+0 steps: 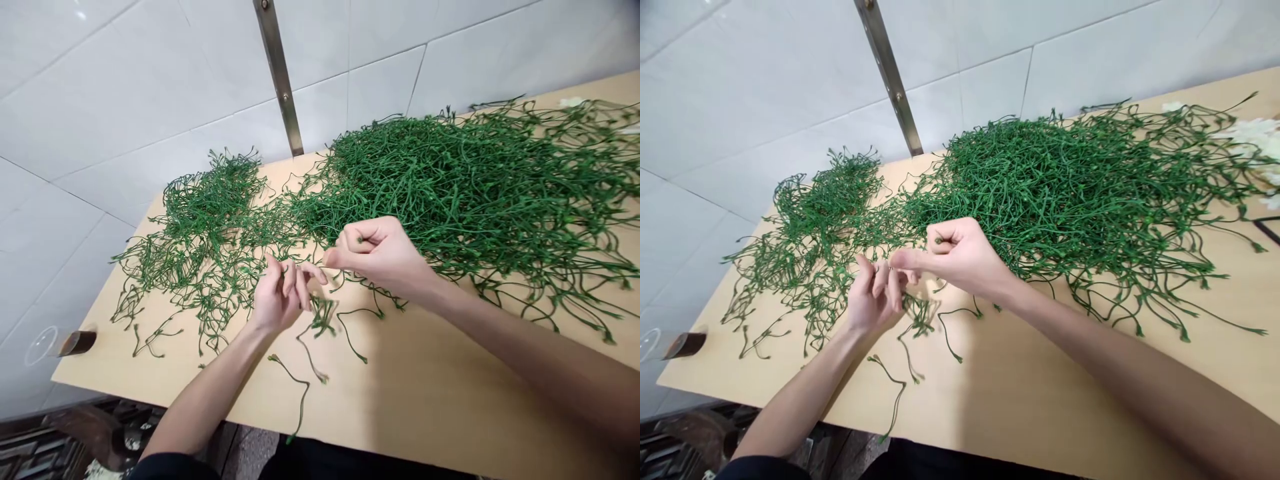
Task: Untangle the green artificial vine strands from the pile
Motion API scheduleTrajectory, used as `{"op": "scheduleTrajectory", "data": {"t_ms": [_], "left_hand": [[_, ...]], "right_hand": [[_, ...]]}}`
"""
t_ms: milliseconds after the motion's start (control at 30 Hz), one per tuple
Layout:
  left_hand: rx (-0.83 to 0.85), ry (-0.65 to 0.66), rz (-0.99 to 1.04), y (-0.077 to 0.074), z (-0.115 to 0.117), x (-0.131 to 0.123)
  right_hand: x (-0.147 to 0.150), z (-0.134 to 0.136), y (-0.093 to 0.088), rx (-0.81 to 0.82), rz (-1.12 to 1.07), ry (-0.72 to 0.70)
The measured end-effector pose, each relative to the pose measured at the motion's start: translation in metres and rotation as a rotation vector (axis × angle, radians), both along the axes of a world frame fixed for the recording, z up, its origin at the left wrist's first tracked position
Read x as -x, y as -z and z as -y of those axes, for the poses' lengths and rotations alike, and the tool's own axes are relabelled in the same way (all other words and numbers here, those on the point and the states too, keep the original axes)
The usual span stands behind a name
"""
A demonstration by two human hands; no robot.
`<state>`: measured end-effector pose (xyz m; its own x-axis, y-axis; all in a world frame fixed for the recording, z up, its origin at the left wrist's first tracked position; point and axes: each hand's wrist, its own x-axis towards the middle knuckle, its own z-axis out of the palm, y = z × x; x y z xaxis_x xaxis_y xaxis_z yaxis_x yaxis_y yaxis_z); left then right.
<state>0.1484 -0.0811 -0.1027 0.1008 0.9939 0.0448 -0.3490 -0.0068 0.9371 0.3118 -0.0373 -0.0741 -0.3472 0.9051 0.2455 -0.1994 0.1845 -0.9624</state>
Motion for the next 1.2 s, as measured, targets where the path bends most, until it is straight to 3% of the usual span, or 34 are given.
{"op": "scheduleTrajectory", "data": {"t_ms": [133, 267, 367, 467, 567, 767, 833, 1033, 1200], "left_hand": [[0.028, 0.011, 0.081, 0.001, -0.007, 0.002], [0.042, -0.004, 0.019, 0.002, -0.008, 0.004], [0.072, -0.023, -0.047, -0.001, -0.009, 0.003], [0.076, -0.055, -0.122, 0.000, -0.010, 0.001], [0.056, -0.096, -0.146, 0.007, -0.011, 0.002], [0.025, -0.075, -0.196, 0.020, -0.012, 0.010], [0.024, -0.075, -0.202, 0.021, -0.011, 0.010], [0.046, -0.104, -0.234, 0.013, -0.014, 0.002], [0.073, 0.015, -0.707, -0.014, -0.013, 0.008]], "right_hand": [[-0.023, -0.018, -0.019, -0.212, 0.167, 0.207], [-0.052, -0.044, -0.022, -0.403, 0.392, 0.514], [-0.067, -0.054, -0.020, -0.498, 0.660, 0.589], [-0.068, -0.051, -0.023, -0.589, 0.746, 0.619], [-0.057, -0.038, -0.029, -0.627, 0.754, 0.531], [-0.026, -0.012, -0.022, -0.361, 0.886, -0.200], [-0.018, -0.008, -0.013, -0.366, 0.965, -0.315], [-0.008, -0.008, 0.011, -0.401, 0.965, -0.285], [-0.013, -0.014, 0.008, -0.316, 0.824, -0.107]]}}
